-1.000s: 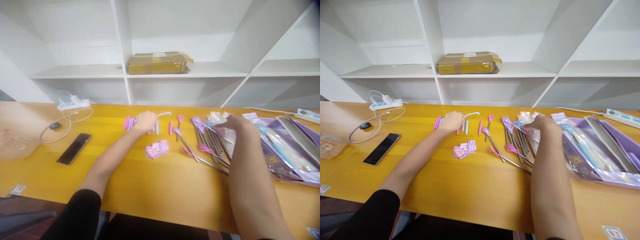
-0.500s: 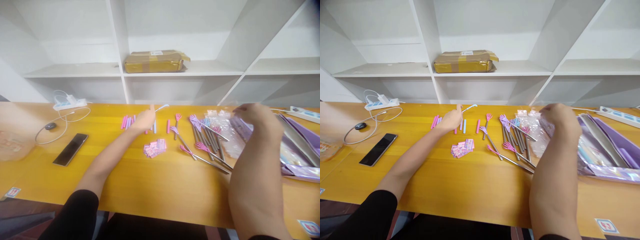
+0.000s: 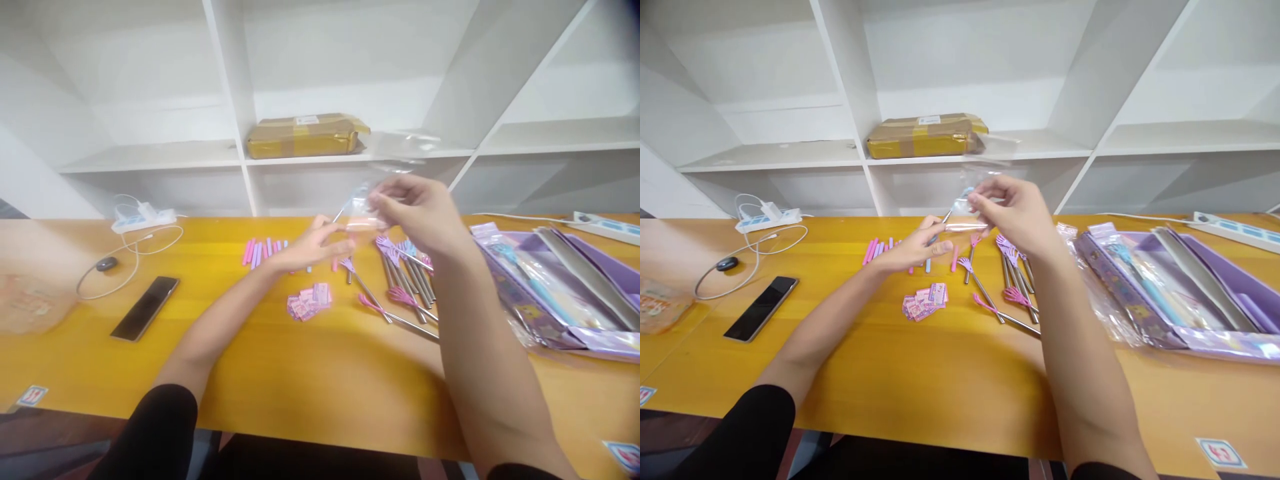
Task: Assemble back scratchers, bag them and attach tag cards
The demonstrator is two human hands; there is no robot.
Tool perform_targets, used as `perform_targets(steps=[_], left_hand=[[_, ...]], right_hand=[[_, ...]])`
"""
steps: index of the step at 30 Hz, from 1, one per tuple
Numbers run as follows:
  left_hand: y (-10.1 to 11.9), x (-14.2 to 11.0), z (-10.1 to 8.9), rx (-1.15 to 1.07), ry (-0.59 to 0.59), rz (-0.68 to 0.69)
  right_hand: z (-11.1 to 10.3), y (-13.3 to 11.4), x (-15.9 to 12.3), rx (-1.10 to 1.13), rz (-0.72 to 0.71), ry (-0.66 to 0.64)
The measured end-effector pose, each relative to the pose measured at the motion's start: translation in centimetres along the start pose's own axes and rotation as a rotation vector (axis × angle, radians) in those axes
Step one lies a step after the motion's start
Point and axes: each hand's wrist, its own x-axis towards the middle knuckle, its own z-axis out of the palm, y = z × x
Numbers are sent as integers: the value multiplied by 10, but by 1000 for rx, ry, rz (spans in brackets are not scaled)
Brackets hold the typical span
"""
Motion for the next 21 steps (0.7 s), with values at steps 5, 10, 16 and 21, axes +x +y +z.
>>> perform_targets(steps=[5,10,16,21], left_hand=[[-2,3,2,29,12,193],[-1,4,2,8,116,41],[-3,5,2,-48,70,106],[-6,7,4,17,-7,139]], right_hand=[[23,6,-1,57,-41,-29],[24,22,8,239,33,-4],[43,48,12,258,193,-78],[52,58,14,256,166,1]])
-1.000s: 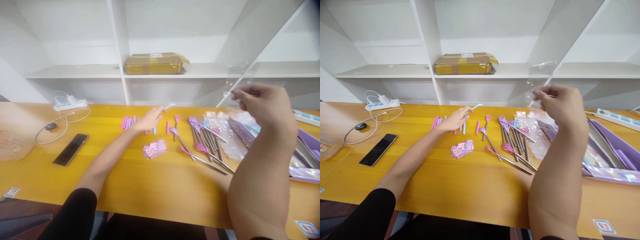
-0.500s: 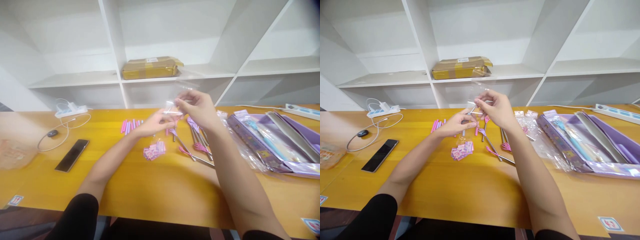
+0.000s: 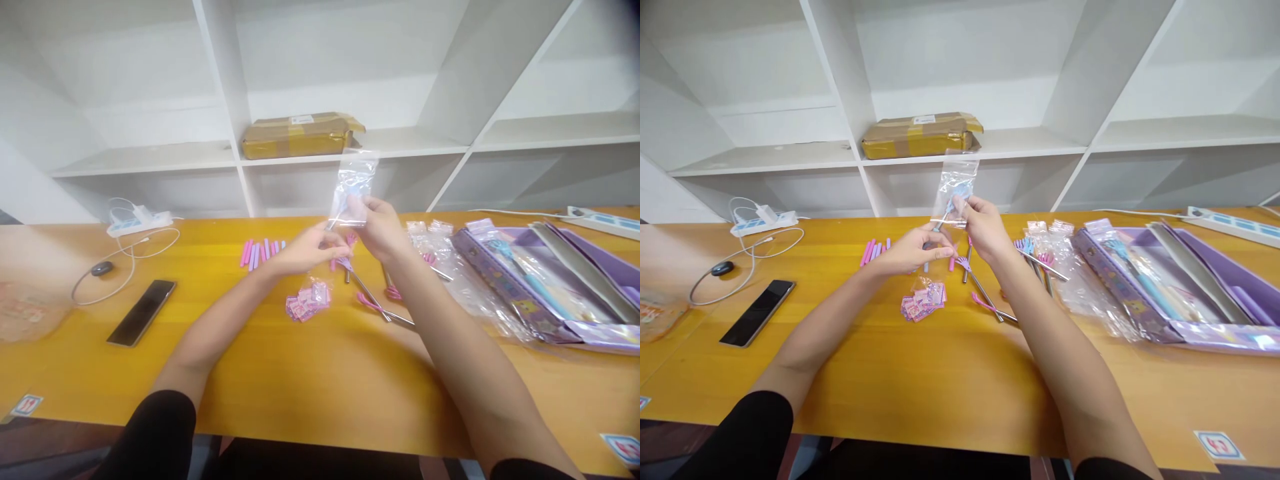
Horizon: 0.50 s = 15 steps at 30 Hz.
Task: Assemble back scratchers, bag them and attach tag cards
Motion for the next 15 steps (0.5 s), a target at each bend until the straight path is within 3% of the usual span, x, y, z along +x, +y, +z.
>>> perform_targets(steps=[6,8,12,15], left_hand=[[6,-4,-18,-100,222,-2],[6,-5,-27,-194,356,55],[2,-8,-39,-327,627,111],[2,-7,-38,-406,749,121]], right_hand=[[-9,-15,4,142,-332,406],[-14,-26,-1,158,-350,436],[-15,-46,-23,-79,-209,78],[-3,-57,-42,-282,-133,-122]])
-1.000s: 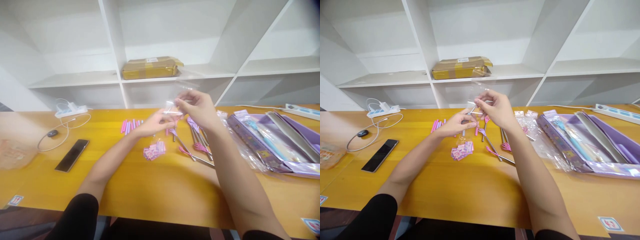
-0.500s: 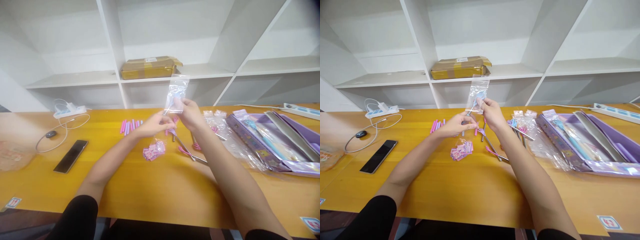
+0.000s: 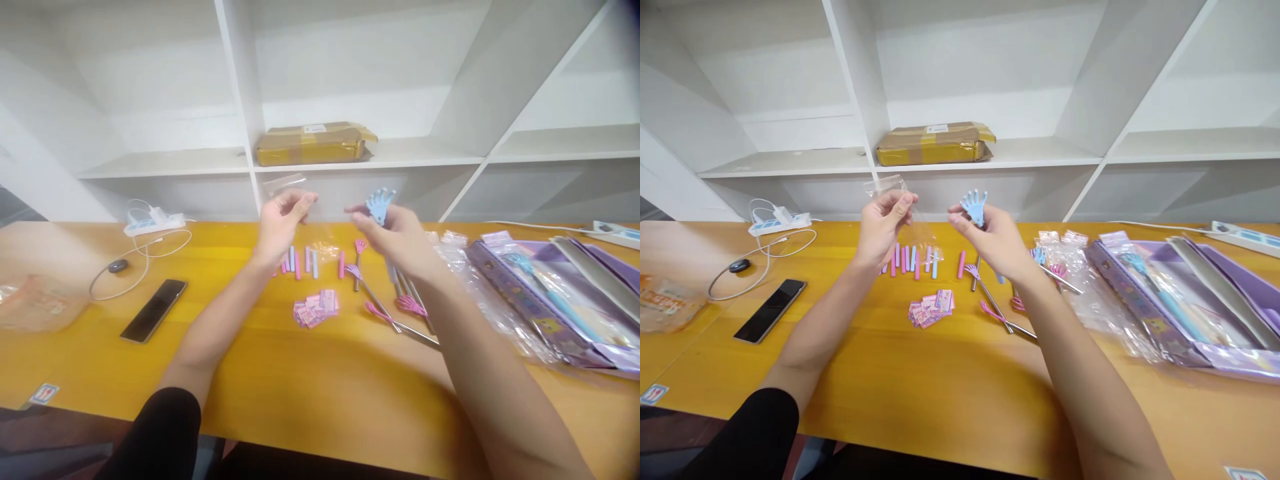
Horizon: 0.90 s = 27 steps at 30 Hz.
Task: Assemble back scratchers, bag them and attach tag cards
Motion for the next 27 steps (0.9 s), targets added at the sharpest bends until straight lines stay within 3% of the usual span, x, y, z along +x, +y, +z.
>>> perform_targets(steps=[4,6,8,10,13,17,22,27], left_hand=[[5,-3,7,-116,86,-28],[8,-5,8,-186,81,-30],[11,-7,7,-224,-5,-35],[12,-8,5,-187,-168,-58],[11,-9,3,-63,-290,-71],[6,-8,5,-39,-162,1],[6,-6,7,-130,-36,59],[16,-7,7,-329,7,-32]], right_hand=[[19,-16,-11,-57,111,-201],[23,-18,-11,-56,113,-206],[21,-17,-10,-56,61,-133],[15,-15,-8,-77,15,-75],[5,-11,-7,-123,-14,-135],[1,-13,-17,-67,-4,-220],[8,-20,-25,-155,-114,-44],[6,-12,-12,-230,-222,-38]])
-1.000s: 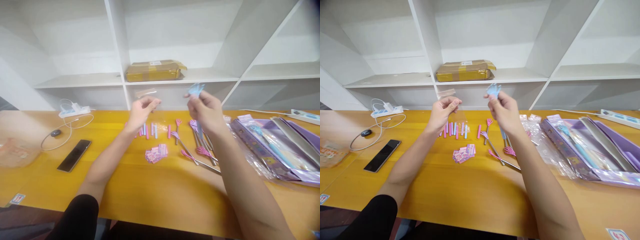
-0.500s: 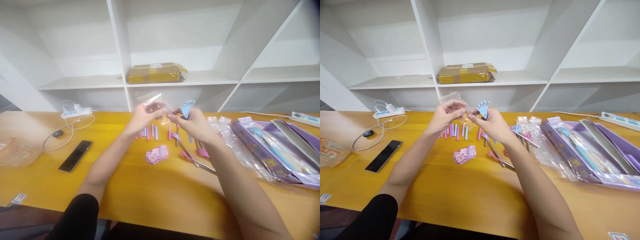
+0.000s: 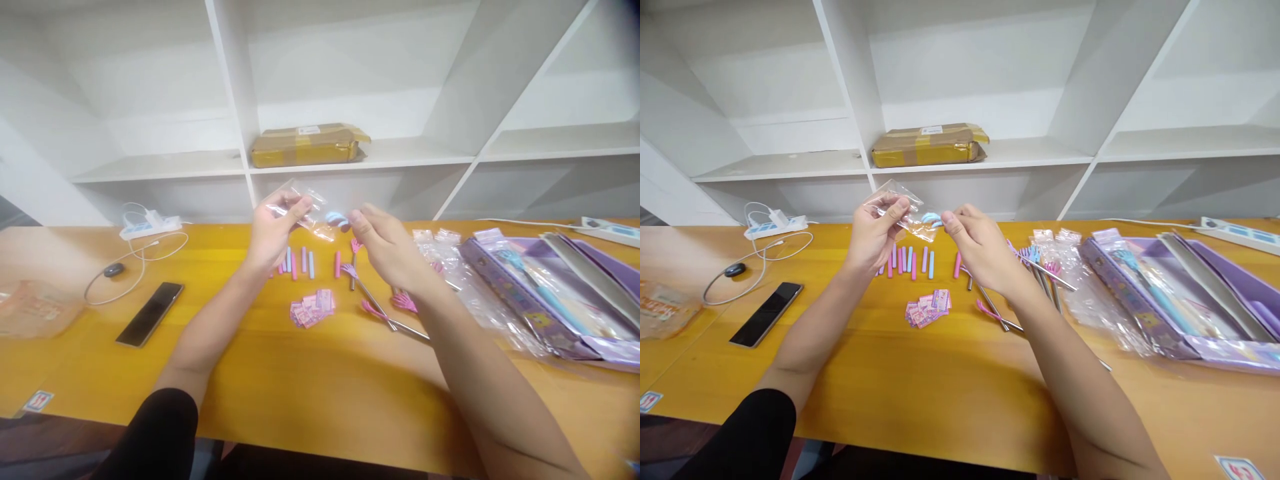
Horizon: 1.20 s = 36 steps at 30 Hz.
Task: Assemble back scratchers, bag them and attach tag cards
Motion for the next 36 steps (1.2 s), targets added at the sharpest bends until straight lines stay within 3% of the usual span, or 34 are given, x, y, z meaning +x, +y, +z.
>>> perform_targets(steps=[6,13,23,31,36], left_hand=[[4,-2,1,-120,-33,-105],[5,-7,10,-157,-46,-200],[-2,-12,14,-97,-101,-209],[-10,-13,15,-41,-162,-241],[-2,-1,2,-26,-56,-96]], right_hand=[[2,9,5,-29,-97,99],[5,8,6,-18,-73,147],[-1,1,3,198,145,2],[1,4,6,166,172,17],[-7,14,6,32,196,-98]])
